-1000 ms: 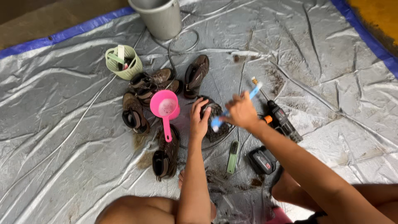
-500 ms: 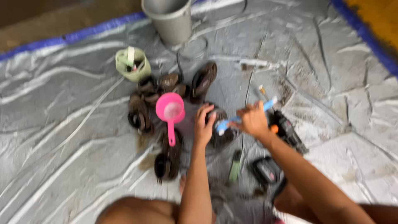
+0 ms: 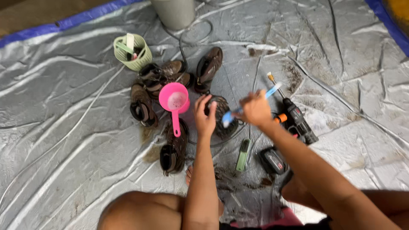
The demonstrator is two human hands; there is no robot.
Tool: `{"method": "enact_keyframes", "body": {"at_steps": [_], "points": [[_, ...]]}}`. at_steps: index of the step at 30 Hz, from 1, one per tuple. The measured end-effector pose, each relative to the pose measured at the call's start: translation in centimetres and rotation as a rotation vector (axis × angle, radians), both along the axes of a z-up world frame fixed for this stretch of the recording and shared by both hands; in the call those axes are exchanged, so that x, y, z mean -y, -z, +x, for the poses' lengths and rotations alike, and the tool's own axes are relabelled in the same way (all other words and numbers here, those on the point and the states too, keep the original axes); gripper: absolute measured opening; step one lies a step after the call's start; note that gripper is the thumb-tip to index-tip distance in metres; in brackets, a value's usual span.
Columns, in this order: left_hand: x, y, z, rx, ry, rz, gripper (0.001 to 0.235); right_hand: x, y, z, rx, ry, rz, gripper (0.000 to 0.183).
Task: The person scrubs a brown shoe with a blue toothbrush and then uses a power drill with a brush attachment to clean the shoe. The person holds the shoe with one hand while scrubbing and drilling.
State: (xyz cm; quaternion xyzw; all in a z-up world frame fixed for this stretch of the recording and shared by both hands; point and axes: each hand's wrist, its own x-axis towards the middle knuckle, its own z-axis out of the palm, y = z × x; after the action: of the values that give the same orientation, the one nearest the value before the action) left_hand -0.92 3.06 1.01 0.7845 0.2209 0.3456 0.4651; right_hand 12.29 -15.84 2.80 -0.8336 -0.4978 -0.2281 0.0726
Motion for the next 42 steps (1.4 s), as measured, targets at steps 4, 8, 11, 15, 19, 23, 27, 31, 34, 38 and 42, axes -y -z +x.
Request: {"method": "enact_keyframes", "body": {"at_steps": [4,8,11,15,19,23,27,31,34,38,42], "points": [[0.5,1.1,-0.7,0.006,-0.151,-0.291,0.041,2.4,-3.3,2.3,-0.059,0.163,0.122,0.059],[1.9,7.3,-0.9,0.068,-0.434,-0.864,0.056,3.5,0.5,0.8,-0.687,0.447,0.057,0.059],[1.5,9.2,-1.9,-0.11,-0.448,-0.76,0.057,3.6,4.5,-2.5,-0.909,0.412,0.05,0.045],[1.2,6.1,-2.3,-0.406,-0.154,-0.041,0.052,1.9,8.7,-8.4,-0.965,0.198,0.095,0.064],[1.2,2.6,-3.4,-0.268,0.135,-0.137,0.064,2.3,3.4,-10.4,-1.013,0.274,-0.052,0.066],[-0.1,2.3,-3.8,-0.389,0.26,-0.077,0.111,1.4,1.1,-10.5,-1.141,0.401,-0.032,0.063],[-0.3,3.2,-3.3,-0.454,0.213,-0.026,0.114,0.5,1.7,-14.6,-1.085,0.398,-0.212,0.066],[-0.1,4.3,-2.8,-0.483,0.175,0.046,0.115,0.2,4.7,-10.1,-1.067,0.434,-0.177,0.065],[1.0,3.7,-2.8,-0.501,0.177,0.028,0.112,-0.1,6.2,-8.2,-0.987,0.505,-0.111,0.063],[1.1,2.5,-2.0,-0.632,0.167,0.098,0.108,-0.3,1.7,-13.0,-1.091,0.457,-0.093,0.07],[1.6,2.3,-1.6,-0.68,0.167,0.137,0.115,1.9,7.2,-9.9,-1.083,0.54,0.066,0.066]]}}
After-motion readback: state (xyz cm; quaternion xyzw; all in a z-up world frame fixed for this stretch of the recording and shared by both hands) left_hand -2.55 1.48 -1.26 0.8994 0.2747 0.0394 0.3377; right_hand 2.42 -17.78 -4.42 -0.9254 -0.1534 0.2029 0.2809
